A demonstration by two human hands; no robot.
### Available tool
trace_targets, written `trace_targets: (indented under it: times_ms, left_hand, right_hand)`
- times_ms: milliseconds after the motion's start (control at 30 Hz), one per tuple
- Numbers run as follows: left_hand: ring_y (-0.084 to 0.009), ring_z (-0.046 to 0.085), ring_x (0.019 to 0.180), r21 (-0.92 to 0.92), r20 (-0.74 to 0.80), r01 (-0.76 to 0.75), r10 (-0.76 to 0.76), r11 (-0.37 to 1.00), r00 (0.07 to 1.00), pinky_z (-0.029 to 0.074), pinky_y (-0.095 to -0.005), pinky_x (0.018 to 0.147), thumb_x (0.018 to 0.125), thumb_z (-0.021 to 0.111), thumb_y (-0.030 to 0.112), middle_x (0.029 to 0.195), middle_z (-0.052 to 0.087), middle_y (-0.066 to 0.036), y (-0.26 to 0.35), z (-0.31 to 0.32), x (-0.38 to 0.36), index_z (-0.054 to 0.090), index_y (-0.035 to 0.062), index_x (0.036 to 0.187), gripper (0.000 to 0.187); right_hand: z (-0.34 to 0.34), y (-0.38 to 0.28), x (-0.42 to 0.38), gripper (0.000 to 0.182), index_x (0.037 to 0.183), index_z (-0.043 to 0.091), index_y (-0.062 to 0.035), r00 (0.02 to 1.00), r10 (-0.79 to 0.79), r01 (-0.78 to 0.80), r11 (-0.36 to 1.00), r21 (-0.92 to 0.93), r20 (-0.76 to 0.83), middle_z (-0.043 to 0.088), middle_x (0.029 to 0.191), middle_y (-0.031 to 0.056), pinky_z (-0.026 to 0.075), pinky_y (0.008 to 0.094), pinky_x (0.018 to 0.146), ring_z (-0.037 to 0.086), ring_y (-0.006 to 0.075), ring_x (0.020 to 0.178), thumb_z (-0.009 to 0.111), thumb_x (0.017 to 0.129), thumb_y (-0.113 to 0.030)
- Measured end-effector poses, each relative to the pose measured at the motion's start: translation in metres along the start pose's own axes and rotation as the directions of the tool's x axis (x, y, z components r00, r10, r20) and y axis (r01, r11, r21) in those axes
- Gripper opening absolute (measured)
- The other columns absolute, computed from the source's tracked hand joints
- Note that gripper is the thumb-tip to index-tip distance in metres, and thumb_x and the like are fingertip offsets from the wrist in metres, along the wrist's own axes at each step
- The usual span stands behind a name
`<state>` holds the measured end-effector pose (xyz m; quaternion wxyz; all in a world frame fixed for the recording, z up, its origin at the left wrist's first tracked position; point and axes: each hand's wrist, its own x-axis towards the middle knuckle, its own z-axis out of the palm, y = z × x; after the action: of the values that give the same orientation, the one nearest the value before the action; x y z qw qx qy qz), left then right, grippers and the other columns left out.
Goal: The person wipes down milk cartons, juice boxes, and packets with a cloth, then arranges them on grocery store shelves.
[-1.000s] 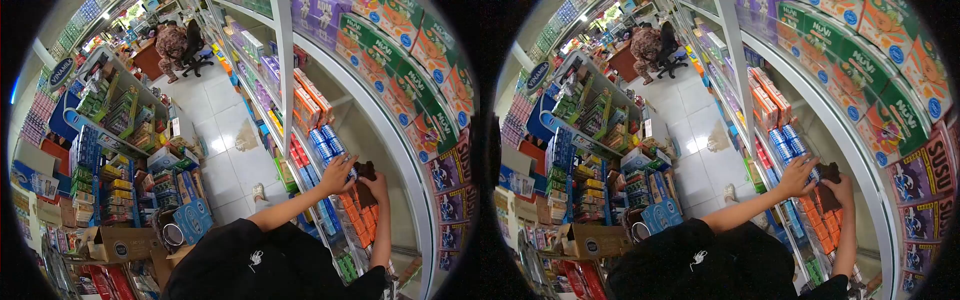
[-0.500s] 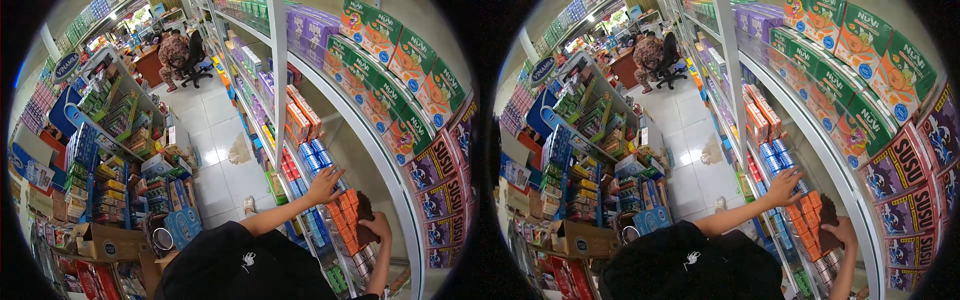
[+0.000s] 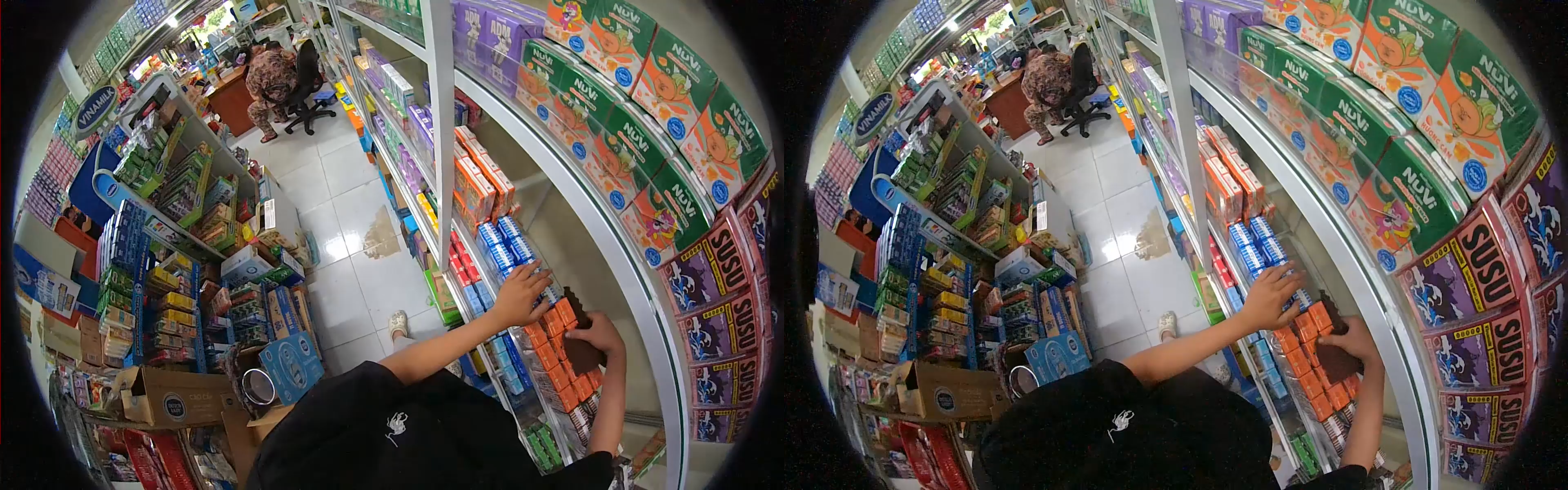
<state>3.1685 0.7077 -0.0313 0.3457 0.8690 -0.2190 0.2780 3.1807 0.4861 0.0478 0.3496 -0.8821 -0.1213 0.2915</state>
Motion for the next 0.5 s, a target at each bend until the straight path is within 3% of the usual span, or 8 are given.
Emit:
trace_targets:
  times_ms: [133,267,400,500]
  left_hand:
    - [-0.033,0.041,0.117,-0.006,-0.01,-0.002,0.001,1.0,1.0,0.033,-0.0437,0.095,0.07,0.058,0.023,0.114,0.054,-0.013,-0.001,0.002,0.0,0.058,0.0011,0.099,0.036]
    - [-0.0327,0.041,0.117,0.014,0.004,-0.012,0.012,1.0,1.0,0.033,-0.0433,0.095,0.071,0.057,0.023,0.114,0.054,-0.012,-0.002,0.0,0.0,0.057,0.0014,0.099,0.035]
    - [-0.0324,0.042,0.116,0.011,0.004,-0.023,0.023,1.0,1.0,0.033,-0.043,0.095,0.071,0.057,0.023,0.113,0.054,-0.012,-0.001,-0.001,0.003,0.057,0.0017,0.099,0.035]
    - [-0.0325,0.042,0.116,-0.005,0.011,-0.009,0.009,1.0,1.0,0.033,-0.0429,0.096,0.071,0.056,0.022,0.113,0.054,-0.012,0.001,-0.003,0.001,0.057,0.002,0.099,0.034]
  right_hand:
    - [0.014,0.031,0.009,0.029,0.084,0.064,0.0032,0.981,0.122,-0.062,0.934,0.351,-0.149,0.064,0.074,0.0059,0.046,0.0273,0.058,0.059,0.0134,0.062,0.07,0.071,-0.022]
    - [0.014,0.019,-0.011,0.033,0.079,0.064,0.0046,0.967,0.1,-0.074,0.99,0.116,-0.236,0.063,0.065,0.009,0.045,0.0299,0.053,0.059,0.0146,0.056,0.07,0.071,-0.027]
    - [0.004,0.033,-0.037,0.045,0.072,0.063,0.0061,0.988,0.047,-0.063,0.993,-0.104,-0.145,0.059,0.058,0.0171,0.045,0.034,0.052,0.061,0.0207,0.055,0.074,0.063,-0.037]
    - [-0.006,0.059,-0.052,0.045,0.074,0.064,0.0053,0.992,0.101,-0.119,0.937,-0.33,-0.071,0.061,0.06,0.0162,0.046,0.0339,0.053,0.061,0.0207,0.056,0.074,0.063,-0.037]
